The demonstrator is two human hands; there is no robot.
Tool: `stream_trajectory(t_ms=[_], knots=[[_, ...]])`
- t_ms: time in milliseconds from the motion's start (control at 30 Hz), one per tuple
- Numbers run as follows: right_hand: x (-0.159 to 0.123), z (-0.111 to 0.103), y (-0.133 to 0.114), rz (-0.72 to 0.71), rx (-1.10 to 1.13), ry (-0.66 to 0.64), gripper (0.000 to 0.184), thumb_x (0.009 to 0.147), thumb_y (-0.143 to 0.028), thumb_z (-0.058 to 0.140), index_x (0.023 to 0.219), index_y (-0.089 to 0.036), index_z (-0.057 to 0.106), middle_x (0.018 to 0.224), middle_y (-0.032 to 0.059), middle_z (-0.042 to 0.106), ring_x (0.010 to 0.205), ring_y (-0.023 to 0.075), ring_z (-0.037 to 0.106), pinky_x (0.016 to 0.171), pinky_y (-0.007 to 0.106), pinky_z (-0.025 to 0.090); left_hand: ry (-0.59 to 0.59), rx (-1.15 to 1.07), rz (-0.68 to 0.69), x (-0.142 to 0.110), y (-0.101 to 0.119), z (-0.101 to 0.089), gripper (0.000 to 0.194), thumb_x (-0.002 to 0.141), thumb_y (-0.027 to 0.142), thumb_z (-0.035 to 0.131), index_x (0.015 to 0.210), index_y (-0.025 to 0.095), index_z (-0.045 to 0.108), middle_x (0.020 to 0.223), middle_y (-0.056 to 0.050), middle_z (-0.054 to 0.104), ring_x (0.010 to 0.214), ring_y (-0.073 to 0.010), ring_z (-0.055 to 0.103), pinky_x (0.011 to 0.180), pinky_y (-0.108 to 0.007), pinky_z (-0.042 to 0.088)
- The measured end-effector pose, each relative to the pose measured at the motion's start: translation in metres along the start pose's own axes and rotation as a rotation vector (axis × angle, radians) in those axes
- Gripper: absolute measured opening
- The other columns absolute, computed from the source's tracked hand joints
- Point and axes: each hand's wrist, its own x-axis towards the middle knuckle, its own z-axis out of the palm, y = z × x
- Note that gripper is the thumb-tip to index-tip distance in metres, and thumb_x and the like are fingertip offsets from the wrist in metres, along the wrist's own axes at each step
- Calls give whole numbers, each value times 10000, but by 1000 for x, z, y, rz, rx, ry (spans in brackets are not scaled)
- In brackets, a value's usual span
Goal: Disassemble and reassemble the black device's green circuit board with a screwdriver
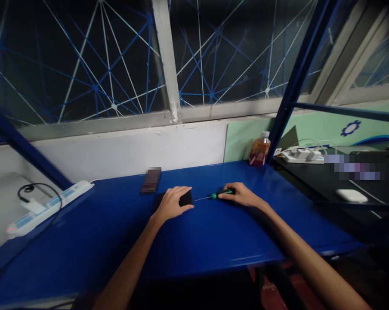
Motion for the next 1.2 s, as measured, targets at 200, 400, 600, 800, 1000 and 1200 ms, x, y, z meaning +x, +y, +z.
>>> stream_trajectory(t_ms=[200,400,600,800,1000,1200], knots=[[-1,5,-7,-36,-71,29,423,850,-574,474,813,-173,601,586,-27,490,524,108,407,506,238,287,11,14,-5,0,-2,-2,599,786,515,629,1317,287,470,1280,-71,580,1162,-301,516,903,-457,417],[0,5,-1,-100,-33,38,364,741,-496,663,907,-191,555,695,-23,548,607,127,476,551,234,340,18,18,4,-1,-4,0,592,790,506,628,1318,291,466,1284,-68,577,1166,-299,514,891,-462,423],[2,1,1,-141,-89,25,385,808,-554,569,854,-183,661,790,26,637,679,154,541,615,261,369,33,0,12,-1,-7,3,593,765,507,654,1293,280,505,1261,-76,596,1157,-303,525,905,-450,427],[1,5,-4,-79,-94,-13,450,885,-567,427,878,-182,658,695,15,619,573,130,495,547,250,348,36,-26,11,0,-5,1,590,752,520,665,1278,295,520,1263,-61,597,1154,-300,531,917,-460,430],[-1,7,-3,-146,14,-52,387,762,-534,634,934,-189,600,703,-12,605,598,127,505,562,233,379,4,-105,24,-1,-4,1,651,685,559,707,1262,312,535,1265,-43,598,1157,-292,534,961,-455,418],[-3,4,-5,-135,57,-108,384,783,-536,598,865,-172,692,705,4,615,584,117,474,534,229,350,-5,-152,29,0,-1,1,624,675,555,716,1230,310,571,1248,-52,610,1158,-297,535,976,-464,416]])
